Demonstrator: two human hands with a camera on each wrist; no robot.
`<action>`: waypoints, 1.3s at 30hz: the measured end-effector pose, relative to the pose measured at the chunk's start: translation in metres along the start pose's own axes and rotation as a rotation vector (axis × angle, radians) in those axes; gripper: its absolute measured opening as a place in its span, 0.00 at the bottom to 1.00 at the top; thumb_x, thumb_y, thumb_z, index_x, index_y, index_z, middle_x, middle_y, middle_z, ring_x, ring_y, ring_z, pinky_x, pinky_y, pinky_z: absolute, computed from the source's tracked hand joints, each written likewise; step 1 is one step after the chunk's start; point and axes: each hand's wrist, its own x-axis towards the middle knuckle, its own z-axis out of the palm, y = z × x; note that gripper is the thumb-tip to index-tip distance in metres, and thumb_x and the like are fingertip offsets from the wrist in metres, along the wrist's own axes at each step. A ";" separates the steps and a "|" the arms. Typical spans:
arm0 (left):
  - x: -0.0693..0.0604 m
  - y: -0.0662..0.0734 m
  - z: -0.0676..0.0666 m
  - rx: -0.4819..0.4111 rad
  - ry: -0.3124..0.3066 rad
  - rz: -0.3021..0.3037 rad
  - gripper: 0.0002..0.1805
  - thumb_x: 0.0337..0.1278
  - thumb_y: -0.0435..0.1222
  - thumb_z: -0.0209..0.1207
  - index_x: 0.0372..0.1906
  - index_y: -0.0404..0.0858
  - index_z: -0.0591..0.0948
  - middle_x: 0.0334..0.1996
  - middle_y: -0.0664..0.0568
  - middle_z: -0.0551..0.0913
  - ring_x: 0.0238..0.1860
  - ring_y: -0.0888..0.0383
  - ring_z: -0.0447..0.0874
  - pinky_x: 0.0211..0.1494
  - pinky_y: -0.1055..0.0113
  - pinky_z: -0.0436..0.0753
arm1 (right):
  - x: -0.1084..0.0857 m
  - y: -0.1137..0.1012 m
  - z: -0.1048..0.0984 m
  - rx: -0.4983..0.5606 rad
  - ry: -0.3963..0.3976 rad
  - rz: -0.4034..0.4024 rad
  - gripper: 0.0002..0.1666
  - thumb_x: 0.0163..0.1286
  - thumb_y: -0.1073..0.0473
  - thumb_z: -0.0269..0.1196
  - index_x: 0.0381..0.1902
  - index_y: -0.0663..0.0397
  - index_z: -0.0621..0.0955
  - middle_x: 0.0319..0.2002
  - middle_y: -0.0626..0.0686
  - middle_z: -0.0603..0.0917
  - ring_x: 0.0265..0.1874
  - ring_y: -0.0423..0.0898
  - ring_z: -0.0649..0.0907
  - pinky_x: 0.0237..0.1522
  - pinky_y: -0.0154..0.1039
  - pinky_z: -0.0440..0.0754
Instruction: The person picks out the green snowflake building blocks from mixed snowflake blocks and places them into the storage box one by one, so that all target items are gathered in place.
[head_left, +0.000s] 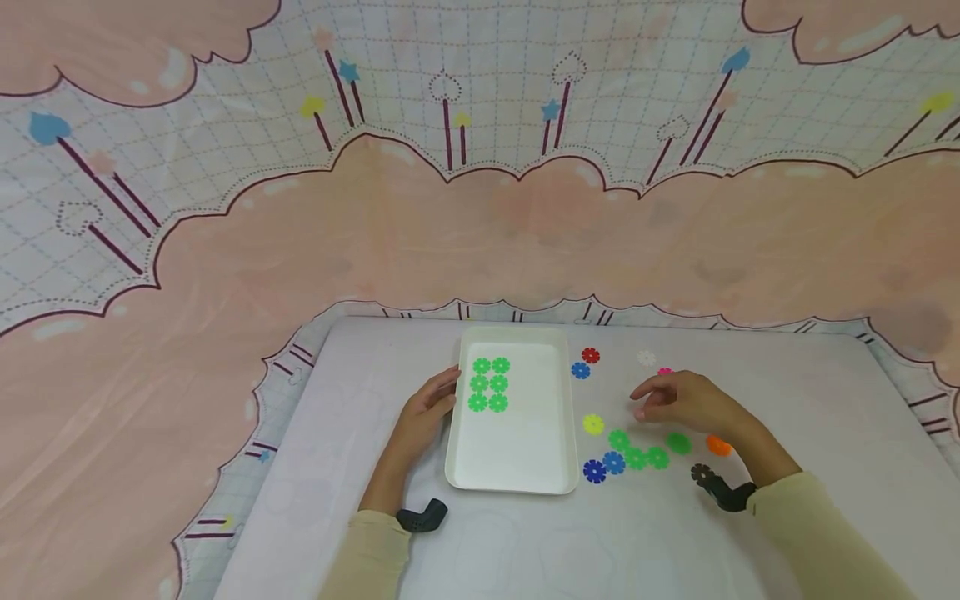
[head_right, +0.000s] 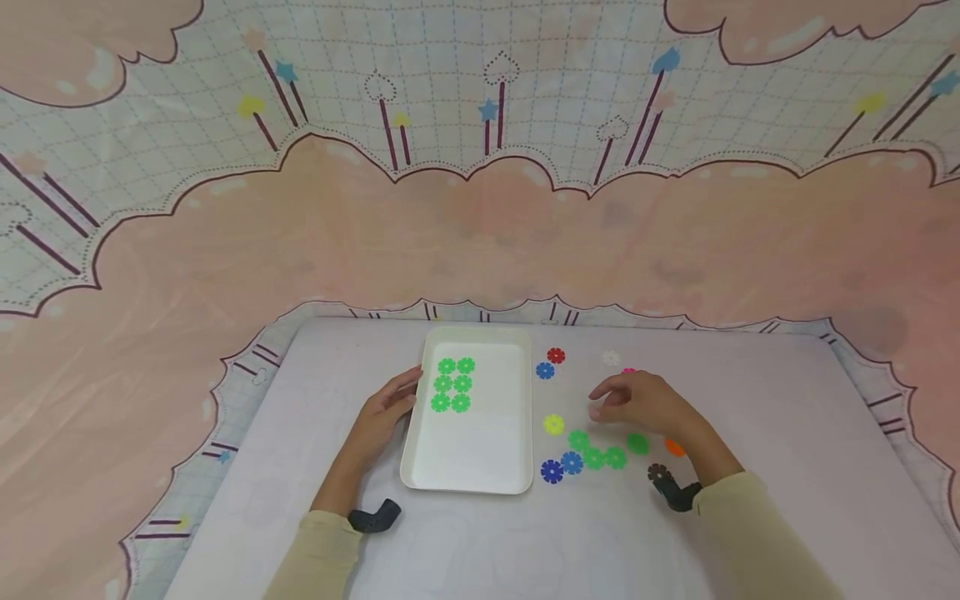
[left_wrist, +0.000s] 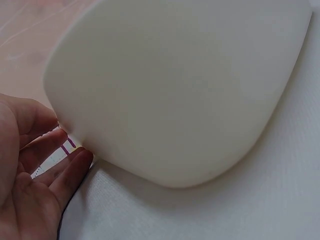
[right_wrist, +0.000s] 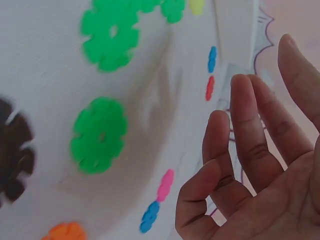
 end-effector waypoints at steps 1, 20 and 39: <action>0.000 0.000 0.000 0.003 0.002 -0.002 0.24 0.74 0.31 0.54 0.71 0.44 0.75 0.75 0.56 0.71 0.74 0.49 0.72 0.77 0.48 0.70 | -0.002 0.004 0.000 -0.001 0.000 0.007 0.26 0.63 0.43 0.73 0.55 0.48 0.86 0.38 0.47 0.86 0.43 0.47 0.80 0.43 0.38 0.79; 0.001 0.000 -0.001 0.003 0.007 -0.010 0.24 0.74 0.32 0.53 0.71 0.45 0.74 0.74 0.55 0.71 0.73 0.50 0.72 0.77 0.49 0.70 | -0.016 0.056 -0.005 -0.001 -0.028 0.016 0.21 0.59 0.46 0.76 0.48 0.49 0.89 0.40 0.47 0.86 0.42 0.46 0.80 0.40 0.36 0.81; 0.001 0.000 0.000 -0.004 0.002 -0.003 0.24 0.74 0.31 0.54 0.71 0.43 0.75 0.74 0.57 0.72 0.73 0.50 0.73 0.77 0.49 0.70 | -0.009 0.057 -0.005 -0.057 -0.118 -0.025 0.17 0.52 0.59 0.79 0.39 0.45 0.86 0.35 0.49 0.79 0.36 0.48 0.75 0.33 0.35 0.77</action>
